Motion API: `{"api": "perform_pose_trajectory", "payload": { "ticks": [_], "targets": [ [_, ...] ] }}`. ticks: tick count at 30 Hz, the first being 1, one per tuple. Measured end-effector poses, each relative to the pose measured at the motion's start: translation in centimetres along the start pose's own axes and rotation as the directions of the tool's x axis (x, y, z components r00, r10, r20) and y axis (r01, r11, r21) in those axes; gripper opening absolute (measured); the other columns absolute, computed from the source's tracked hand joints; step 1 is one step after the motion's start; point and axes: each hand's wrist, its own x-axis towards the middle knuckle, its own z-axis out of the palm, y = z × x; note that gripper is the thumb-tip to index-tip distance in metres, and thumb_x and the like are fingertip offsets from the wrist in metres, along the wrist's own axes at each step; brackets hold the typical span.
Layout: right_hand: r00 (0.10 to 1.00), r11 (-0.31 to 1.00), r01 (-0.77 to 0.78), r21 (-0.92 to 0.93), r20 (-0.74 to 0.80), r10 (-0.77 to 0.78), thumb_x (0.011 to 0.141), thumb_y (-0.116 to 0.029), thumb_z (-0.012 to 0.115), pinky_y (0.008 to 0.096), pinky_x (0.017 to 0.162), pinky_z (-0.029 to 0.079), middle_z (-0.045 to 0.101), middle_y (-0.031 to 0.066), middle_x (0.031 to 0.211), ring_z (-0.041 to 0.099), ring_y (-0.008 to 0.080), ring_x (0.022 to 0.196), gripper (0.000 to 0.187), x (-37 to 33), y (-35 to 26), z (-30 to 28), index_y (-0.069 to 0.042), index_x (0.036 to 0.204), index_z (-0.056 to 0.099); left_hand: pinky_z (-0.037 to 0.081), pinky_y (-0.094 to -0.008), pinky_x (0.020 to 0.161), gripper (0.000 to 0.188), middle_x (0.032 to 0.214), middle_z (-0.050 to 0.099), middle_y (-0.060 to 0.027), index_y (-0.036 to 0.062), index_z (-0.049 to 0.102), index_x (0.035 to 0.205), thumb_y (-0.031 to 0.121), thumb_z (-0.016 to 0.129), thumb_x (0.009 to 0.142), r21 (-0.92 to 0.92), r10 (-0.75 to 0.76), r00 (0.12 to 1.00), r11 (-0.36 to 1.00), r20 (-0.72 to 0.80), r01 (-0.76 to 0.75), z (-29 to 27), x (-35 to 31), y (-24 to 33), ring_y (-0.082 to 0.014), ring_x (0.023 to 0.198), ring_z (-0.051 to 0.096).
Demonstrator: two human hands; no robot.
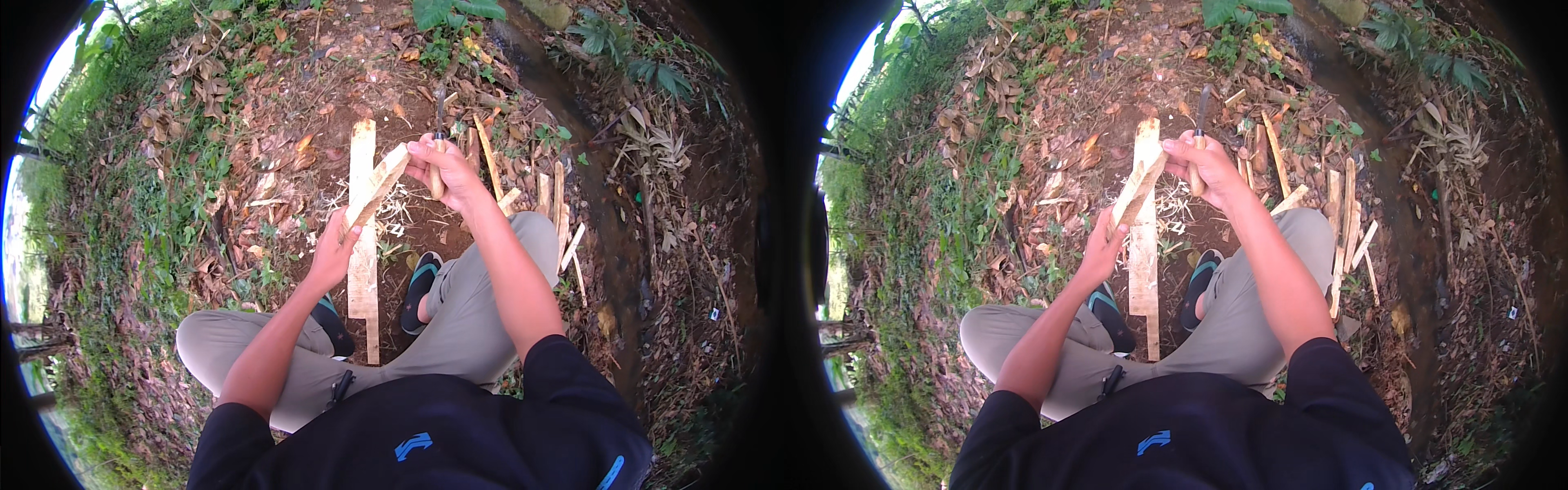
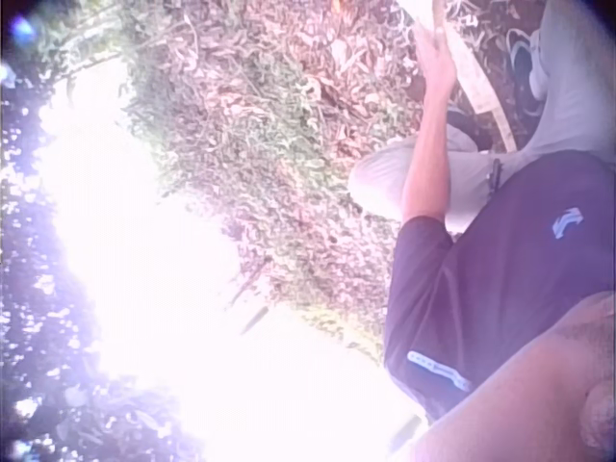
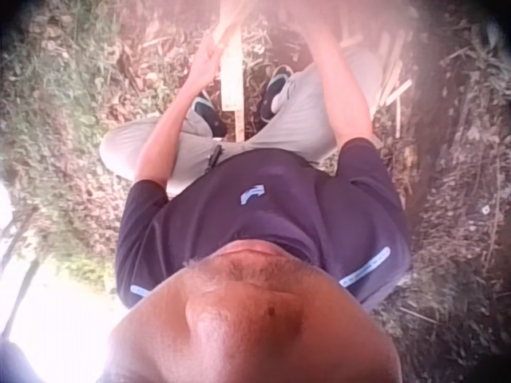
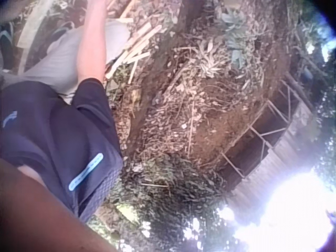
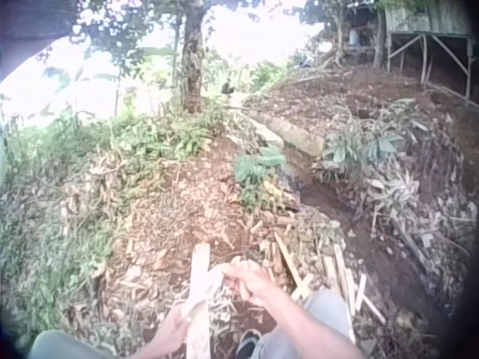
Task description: The person sits on the ground and uses a knife to carve a piece of wood. They repeatedly shave thin strips from the wood, occasionally pausing to inspect the piece or adjust their grip before continuing the carving process.
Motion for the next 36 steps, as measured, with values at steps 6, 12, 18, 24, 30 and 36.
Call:
{"api": "perform_pose_trajectory", "payload": {
  "ticks": [6, 12, 18, 24, 30, 36],
  "targets": [
    [0.992, 0.985, -0.125, 0.118, 0.037, 0.122, 0.094, -0.012, 0.063, 0.0346, 0.093, 0.055, 0.065, 0.0048, 0.1, 0.066, 0.0187, 0.1, 0.012, 0.1, 0.0, -0.2, -0.013, 0.088, 0.052, 0.047, -0.0338, 0.074, 0.041, 0.102, 0.057, -0.0111, 0.0055, 0.041, 0.137, 0.024, 0.051, 0.102, 0.164, 0.231, 0.968, 0.963, -0.101, -0.213, 0.1, 0.4, -1.3, -0.0167, 0.078, 0.054],
    [0.994, 0.985, -0.078, 0.153, -0.068, 0.09, 0.094, -0.011, 0.061, 0.0357, 0.087, 0.059, 0.066, 0.013, 0.104, 0.068, 0.0246, 0.097, 0.009, 0.7, 0.9, -1.4, -0.004, 0.098, 0.056, 0.047, -0.0318, 0.068, 0.041, 0.094, 0.06, -0.0085, 0.0053, 0.043, 0.135, 0.027, 0.051, 0.101, 0.014, -0.041, 0.999, 0.999, 0.024, 0.041, 0.4, -0.2, 0.7, -0.0142, 0.071, 0.054],
    [0.916, 0.998, -0.057, 0.024, -0.395, 0.062, 0.09, -0.024, 0.069, 0.0328, 0.077, 0.061, 0.067, 0.0169, 0.097, 0.069, 0.0217, 0.082, 0.031, 1.1, 1.1, -1.0, 0.005, 0.098, 0.059, 0.045, -0.0288, 0.058, 0.043, 0.082, 0.062, -0.0046, 0.0049, 0.045, 0.13, 0.03, 0.057, 0.098, -0.002, -0.061, 0.998, 0.998, 0.004, 0.061, -0.3, 0.1, 0.3, -0.011, 0.06, 0.052],
    [0.895, 0.967, -0.083, -0.24, -0.444, -0.034, 0.085, -0.031, 0.076, 0.0264, 0.068, 0.06, 0.067, 0.0082, 0.086, 0.068, 0.0154, 0.074, 0.032, 0.8, 1.4, -1.6, -0.003, 0.085, 0.061, 0.042, -0.0228, 0.048, 0.04, 0.082, 0.068, -0.0051, 0.0023, 0.05, 0.107, 0.023, 0.076, 0.085, -0.002, -0.12, 0.985, 0.993, -0.121, 0.12, -2.1, 1.1, 2.2, -0.0063, 0.054, 0.053],
    [0.948, 0.914, -0.197, -0.354, -0.307, 0.086, 0.079, -0.016, 0.082, 0.0247, 0.066, 0.06, 0.066, 0.0088, 0.086, 0.067, 0.0149, 0.071, 0.031, 1.3, 2.2, -2.2, -0.005, 0.081, 0.053, 0.038, -0.0184, 0.044, 0.038, 0.073, 0.06, -0.0008, 0.0036, 0.054, 0.108, 0.025, 0.076, 0.086, -0.138, -0.102, 0.946, 0.988, -0.307, 0.062, -4.9, 2.4, 1.9, -0.0033, 0.051, 0.049],
    [0.939, 0.866, -0.342, -0.364, -0.155, 0.306, 0.081, -0.01, 0.079, 0.0238, 0.063, 0.061, 0.065, 0.0112, 0.085, 0.071, 0.0199, 0.079, 0.033, 1.5, 2.8, -1.7, -0.007, 0.083, 0.046, 0.039, -0.0189, 0.044, 0.048, 0.08, 0.058, -0.0042, 0.0043, 0.048, 0.119, 0.029, 0.074, 0.088, -0.213, -0.077, 0.899, 0.977, -0.431, -0.018, -6.8, 2.7, 1.1, -0.0054, 0.051, 0.049]
  ]
}}
